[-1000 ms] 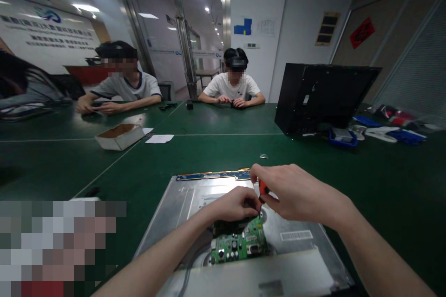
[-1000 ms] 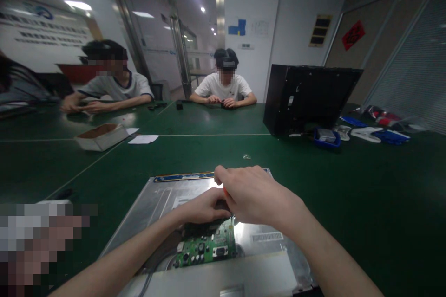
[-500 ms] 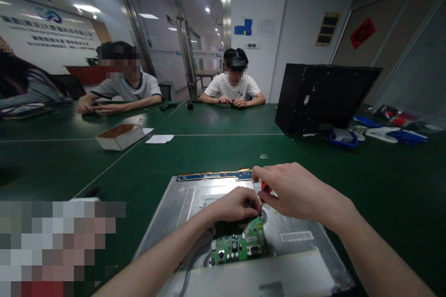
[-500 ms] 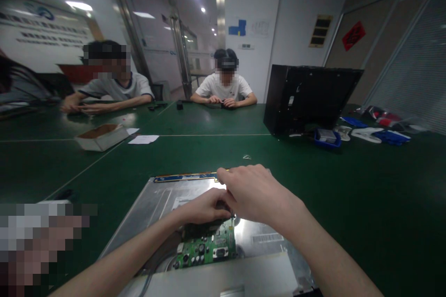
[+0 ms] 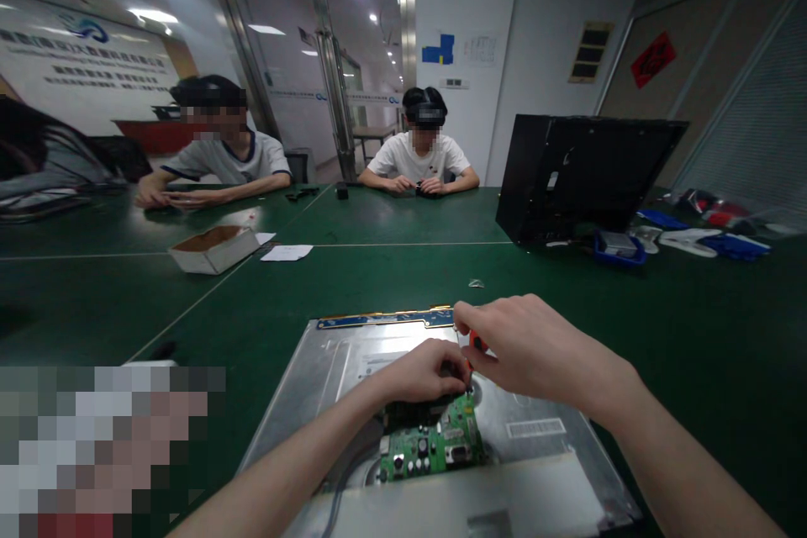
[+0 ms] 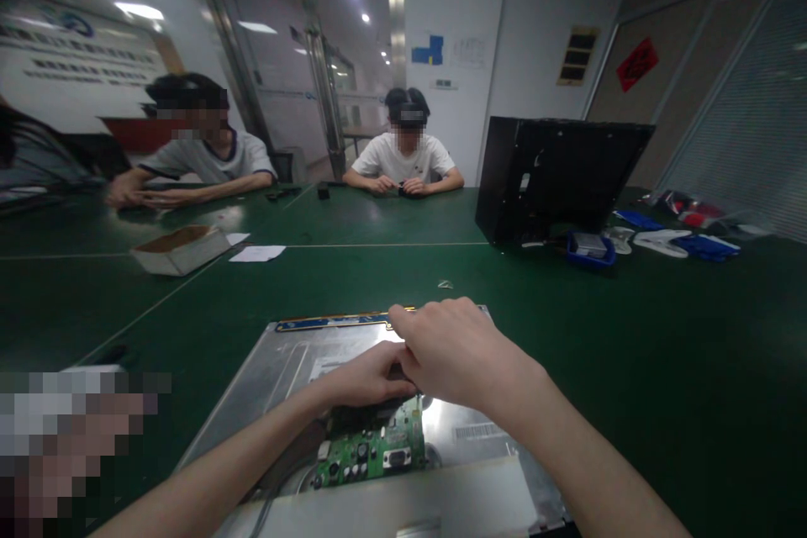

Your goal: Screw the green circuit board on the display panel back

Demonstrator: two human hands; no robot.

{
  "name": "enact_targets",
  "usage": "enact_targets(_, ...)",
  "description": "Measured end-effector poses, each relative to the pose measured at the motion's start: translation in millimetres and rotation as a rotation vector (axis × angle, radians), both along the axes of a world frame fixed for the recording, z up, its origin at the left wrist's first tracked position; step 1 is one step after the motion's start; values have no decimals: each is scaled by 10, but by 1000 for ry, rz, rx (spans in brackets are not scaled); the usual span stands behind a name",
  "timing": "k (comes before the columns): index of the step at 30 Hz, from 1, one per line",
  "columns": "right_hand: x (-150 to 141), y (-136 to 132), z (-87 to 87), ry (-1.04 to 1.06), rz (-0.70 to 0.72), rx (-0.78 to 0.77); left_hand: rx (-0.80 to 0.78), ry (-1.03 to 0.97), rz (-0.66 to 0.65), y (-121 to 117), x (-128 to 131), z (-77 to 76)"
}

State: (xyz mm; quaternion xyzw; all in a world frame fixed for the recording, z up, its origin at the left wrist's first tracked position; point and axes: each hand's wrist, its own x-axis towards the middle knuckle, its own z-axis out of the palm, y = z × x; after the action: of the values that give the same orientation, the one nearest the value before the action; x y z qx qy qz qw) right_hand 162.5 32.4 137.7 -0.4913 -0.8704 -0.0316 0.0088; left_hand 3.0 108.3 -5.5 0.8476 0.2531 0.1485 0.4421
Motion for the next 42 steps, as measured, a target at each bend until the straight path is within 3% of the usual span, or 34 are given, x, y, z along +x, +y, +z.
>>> enact_targets(4,29,-39,-4,64,61,-27,-5,1,2,12,-6,-23)
enact_targets(11,12,22,-19,-23,-56,50,-26,-13,-38,0,7,27)
enact_targets(18,22,-10,-12,47,16,23,-22,-13,-18,21,1,3)
enact_targets(26,23,43,-40,-21,-37,89,-16,-24,-28,3,-3,8)
enact_targets(42,45,11,-7,49,-4,34,8,-19,-32,6,-7,32)
